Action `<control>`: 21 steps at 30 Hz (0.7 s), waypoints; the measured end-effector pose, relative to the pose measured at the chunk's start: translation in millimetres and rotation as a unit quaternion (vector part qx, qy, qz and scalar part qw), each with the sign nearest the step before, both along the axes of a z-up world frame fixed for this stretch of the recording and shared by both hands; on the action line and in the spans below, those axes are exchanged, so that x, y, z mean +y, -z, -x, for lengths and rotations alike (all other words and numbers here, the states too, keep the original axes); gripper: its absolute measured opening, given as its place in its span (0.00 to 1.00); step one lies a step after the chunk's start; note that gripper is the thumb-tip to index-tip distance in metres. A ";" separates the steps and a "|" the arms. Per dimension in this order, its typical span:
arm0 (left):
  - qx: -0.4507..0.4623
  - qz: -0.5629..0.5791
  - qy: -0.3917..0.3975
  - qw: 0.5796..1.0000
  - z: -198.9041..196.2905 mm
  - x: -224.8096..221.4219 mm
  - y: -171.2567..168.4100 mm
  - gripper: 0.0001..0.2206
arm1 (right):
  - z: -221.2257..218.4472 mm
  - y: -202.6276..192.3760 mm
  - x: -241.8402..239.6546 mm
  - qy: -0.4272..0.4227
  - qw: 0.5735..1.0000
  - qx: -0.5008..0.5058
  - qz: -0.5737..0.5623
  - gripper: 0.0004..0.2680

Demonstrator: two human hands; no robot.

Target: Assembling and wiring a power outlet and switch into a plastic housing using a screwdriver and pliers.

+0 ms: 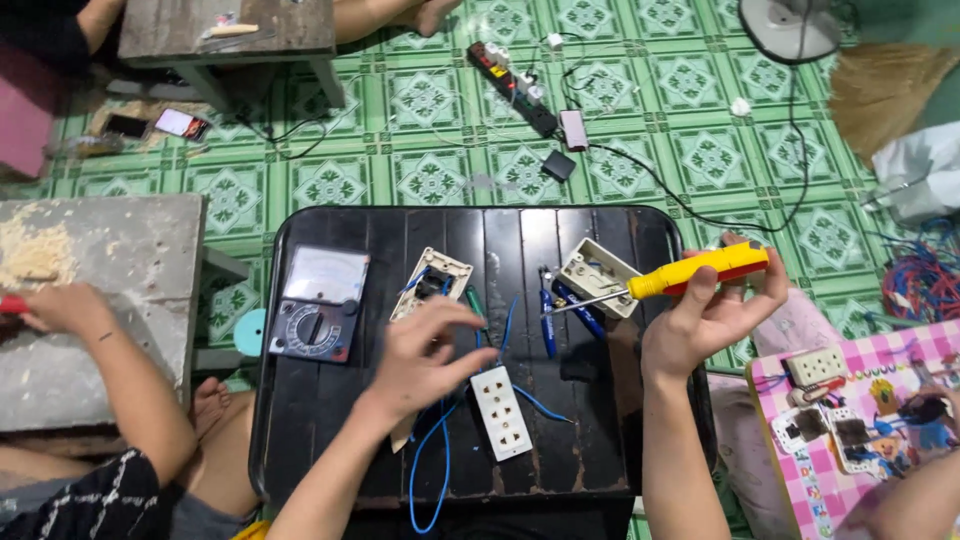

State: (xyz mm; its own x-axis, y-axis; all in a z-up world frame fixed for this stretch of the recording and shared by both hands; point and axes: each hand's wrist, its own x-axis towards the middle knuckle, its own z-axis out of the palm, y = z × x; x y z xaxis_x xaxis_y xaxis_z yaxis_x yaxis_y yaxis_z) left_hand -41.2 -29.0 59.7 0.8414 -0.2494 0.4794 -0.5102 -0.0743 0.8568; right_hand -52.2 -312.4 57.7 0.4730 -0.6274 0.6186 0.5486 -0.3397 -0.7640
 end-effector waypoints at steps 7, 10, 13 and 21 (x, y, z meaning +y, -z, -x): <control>0.149 0.016 0.060 0.987 13.3 -20.1 7.5 0.14 | 0.9 25.5 29.5 -0.053 0.997 0.022 -0.056 0.20; 0.139 0.013 0.062 0.988 13.1 -21.0 14.3 0.09 | 0.8 23.7 32.6 -0.063 0.995 0.043 -0.067 0.21; 0.177 0.042 0.049 0.982 14.5 -21.7 19.0 0.07 | 0.9 27.4 30.4 -0.064 0.995 0.052 -0.065 0.20; 0.290 0.168 -0.010 0.942 11.3 -24.7 31.4 0.05 | 5.4 31.2 35.1 -0.066 0.995 0.034 -0.064 0.21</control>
State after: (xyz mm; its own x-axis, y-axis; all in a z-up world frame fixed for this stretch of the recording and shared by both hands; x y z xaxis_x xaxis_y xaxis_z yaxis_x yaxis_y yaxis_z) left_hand -52.5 -53.7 28.3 0.9891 -0.1467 -0.0123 0.0487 0.2469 0.9678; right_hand -57.6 -277.3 26.5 0.5948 -0.6287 0.5010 0.5281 -0.1643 -0.8331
